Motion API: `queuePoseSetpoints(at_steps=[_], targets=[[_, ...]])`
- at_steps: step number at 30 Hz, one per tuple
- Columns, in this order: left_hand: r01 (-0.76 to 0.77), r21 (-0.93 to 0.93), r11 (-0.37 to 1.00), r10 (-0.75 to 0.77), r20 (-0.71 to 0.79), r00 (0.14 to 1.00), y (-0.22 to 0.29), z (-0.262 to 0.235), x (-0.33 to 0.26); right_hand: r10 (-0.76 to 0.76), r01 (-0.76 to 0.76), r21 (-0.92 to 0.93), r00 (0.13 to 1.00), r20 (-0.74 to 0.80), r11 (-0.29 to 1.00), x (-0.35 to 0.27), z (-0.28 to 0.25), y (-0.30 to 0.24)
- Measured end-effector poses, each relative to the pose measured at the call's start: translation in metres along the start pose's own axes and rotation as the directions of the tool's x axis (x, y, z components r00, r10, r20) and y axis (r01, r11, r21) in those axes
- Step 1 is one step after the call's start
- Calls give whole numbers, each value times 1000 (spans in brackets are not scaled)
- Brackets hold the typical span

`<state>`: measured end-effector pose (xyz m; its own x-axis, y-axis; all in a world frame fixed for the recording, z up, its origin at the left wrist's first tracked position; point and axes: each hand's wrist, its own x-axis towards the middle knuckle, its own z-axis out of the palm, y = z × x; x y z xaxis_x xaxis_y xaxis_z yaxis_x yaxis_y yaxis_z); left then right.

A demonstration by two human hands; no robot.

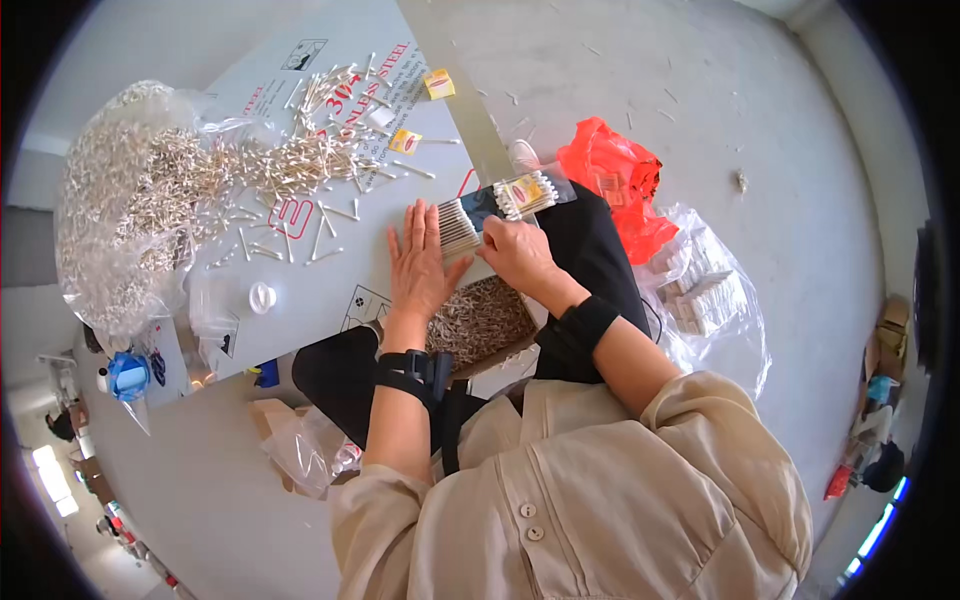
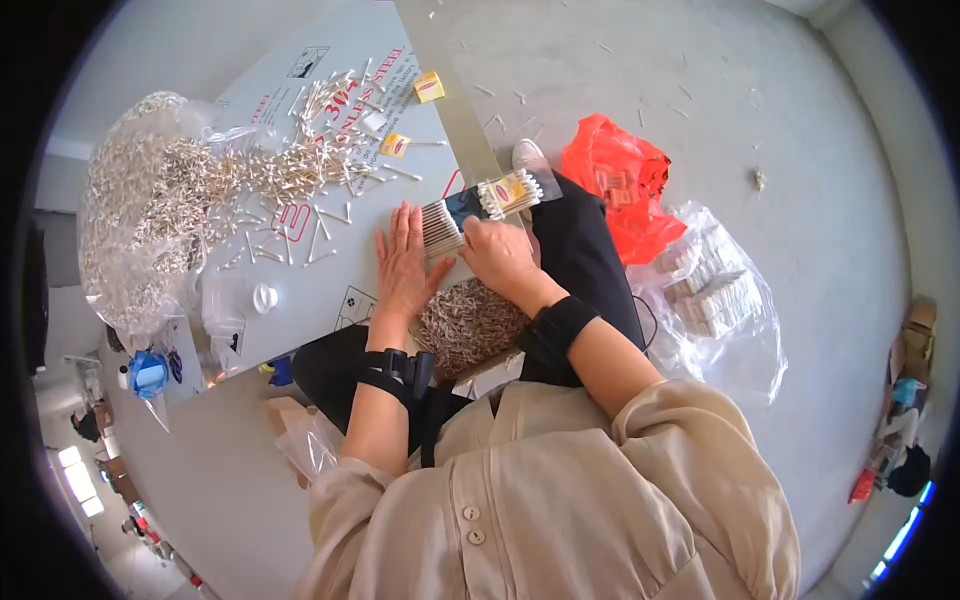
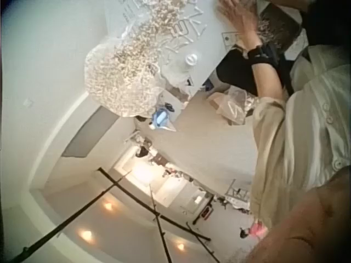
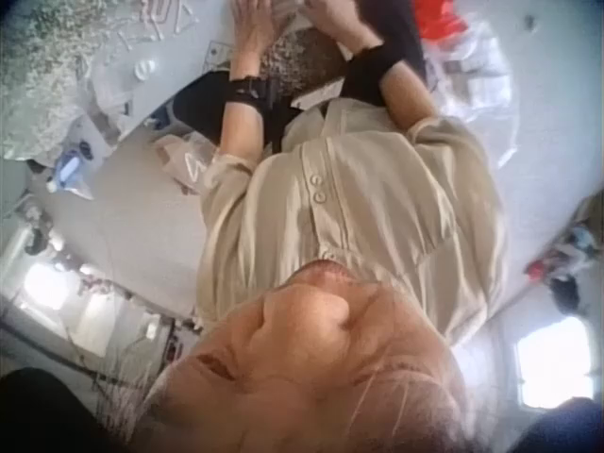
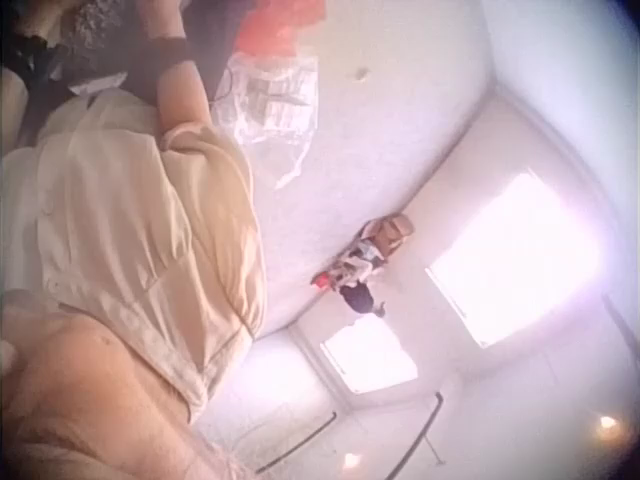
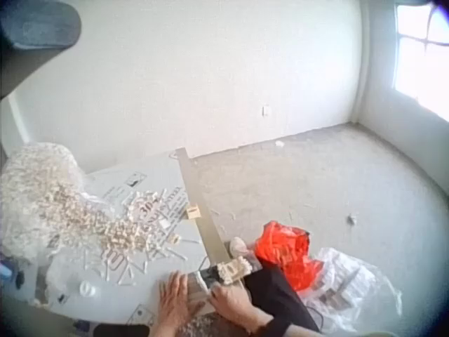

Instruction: Packaging cotton swabs into small plastic bags.

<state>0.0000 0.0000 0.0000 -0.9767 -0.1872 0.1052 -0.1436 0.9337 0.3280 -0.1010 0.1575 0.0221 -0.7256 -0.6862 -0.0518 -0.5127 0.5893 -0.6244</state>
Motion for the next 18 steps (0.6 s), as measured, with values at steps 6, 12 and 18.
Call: queuePoseSetpoints(at_steps=[6, 12, 18], targets=[[296, -73, 952, -302, -91, 949, 14, -1, -16, -12, 31, 138, 991, -132, 990, 2, 5, 2], [352, 87, 932, -351, -29, 936, 11, -5, -20, 81, 249, 818, 938, -337, 518, 16, 39, -5], [395, 74, 916, -397, 22, 917, 14, -3, -12, 118, 199, 835, 947, -298, 513, 29, 46, -19]])
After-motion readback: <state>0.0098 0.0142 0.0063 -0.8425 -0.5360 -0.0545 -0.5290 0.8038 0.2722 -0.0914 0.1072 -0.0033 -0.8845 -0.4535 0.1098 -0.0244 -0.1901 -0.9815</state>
